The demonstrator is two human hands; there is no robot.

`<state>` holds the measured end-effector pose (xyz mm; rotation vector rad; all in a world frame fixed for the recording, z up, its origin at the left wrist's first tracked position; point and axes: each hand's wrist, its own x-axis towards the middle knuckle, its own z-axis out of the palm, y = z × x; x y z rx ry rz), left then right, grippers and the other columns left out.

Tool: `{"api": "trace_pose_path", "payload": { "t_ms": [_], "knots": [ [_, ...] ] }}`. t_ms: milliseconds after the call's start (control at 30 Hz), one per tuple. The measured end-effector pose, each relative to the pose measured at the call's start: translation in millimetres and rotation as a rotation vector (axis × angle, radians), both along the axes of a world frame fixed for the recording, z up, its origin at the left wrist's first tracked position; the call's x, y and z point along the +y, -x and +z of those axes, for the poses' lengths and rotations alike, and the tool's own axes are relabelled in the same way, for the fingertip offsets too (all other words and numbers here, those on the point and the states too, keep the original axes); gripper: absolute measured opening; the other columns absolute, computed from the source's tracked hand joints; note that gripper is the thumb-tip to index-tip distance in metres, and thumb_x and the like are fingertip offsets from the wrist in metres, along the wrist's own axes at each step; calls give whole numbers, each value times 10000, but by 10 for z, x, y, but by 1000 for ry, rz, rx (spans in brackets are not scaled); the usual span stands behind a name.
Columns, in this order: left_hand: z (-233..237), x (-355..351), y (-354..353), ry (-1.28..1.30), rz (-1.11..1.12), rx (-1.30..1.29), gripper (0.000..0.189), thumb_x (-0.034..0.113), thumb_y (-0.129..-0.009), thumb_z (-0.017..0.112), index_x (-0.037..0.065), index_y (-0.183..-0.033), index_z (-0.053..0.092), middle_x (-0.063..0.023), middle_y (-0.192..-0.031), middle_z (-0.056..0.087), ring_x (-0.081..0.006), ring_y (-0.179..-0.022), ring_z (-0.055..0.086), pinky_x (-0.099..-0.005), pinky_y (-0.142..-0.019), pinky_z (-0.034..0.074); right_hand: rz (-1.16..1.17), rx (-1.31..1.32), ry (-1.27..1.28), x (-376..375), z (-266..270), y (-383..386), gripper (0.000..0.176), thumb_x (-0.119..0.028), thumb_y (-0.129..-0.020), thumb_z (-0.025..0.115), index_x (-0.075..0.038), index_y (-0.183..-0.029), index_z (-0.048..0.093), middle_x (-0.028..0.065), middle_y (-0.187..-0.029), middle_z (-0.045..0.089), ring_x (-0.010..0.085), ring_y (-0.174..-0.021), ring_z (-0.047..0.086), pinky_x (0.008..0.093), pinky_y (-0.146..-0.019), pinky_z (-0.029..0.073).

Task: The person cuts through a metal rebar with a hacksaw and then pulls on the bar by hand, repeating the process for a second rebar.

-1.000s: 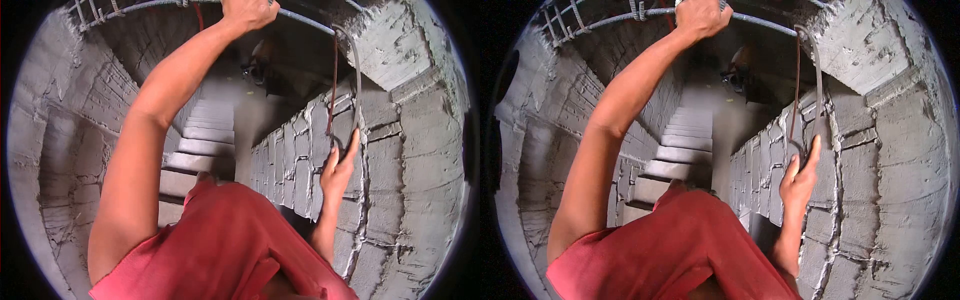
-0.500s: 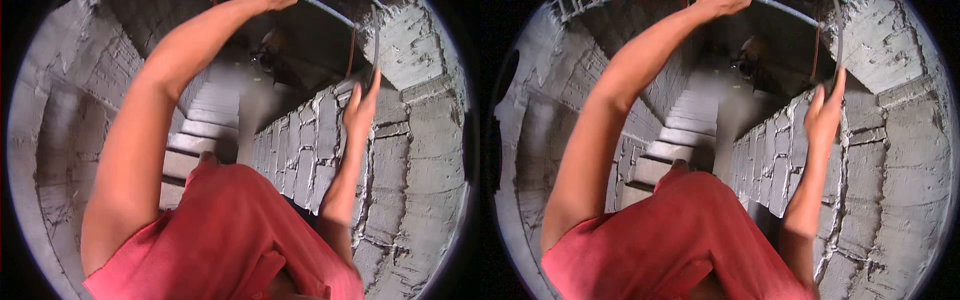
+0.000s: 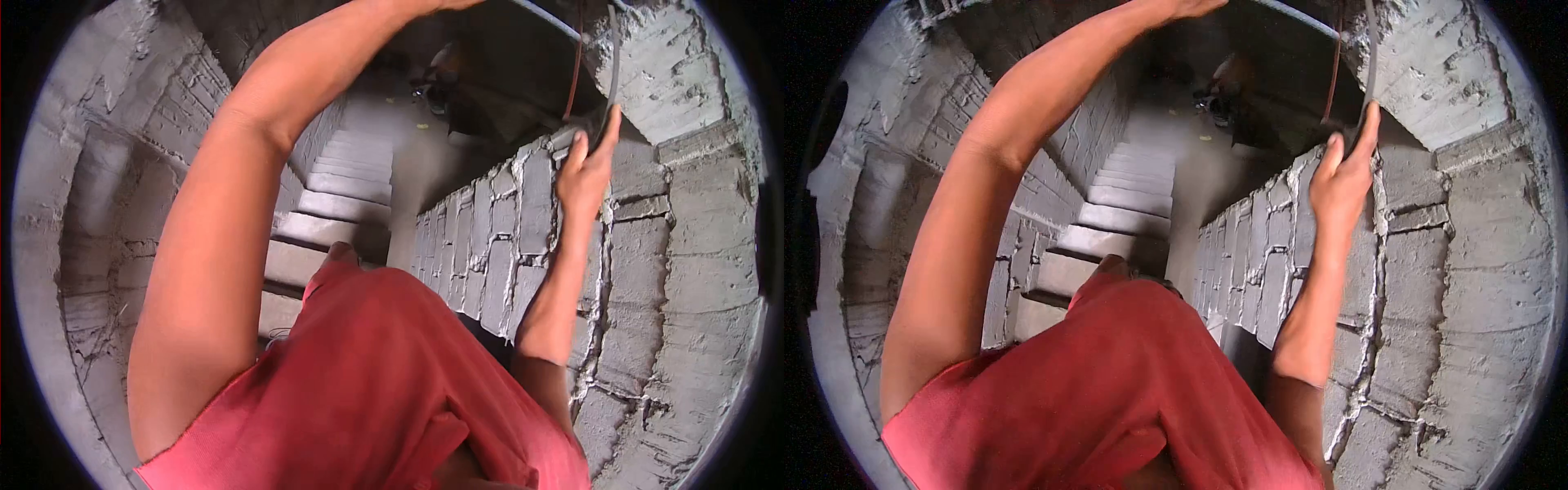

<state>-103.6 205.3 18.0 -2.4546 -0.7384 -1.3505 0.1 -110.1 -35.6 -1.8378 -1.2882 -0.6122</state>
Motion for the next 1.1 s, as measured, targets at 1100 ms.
{"api": "trace_pose_path", "payload": {
  "t_ms": [1100],
  "knots": [
    [68,-100,0,110,74,102,476,434,-911,549,74,-686,763,-199,-706,723,-362,-640,723,-495,-589,562,34,-22,-37,79,113,-170,615,-62,-1031,517,-22,-1597,278,313,-1531,447,438,-1438,436,412,-1176,356]
  ]
}}
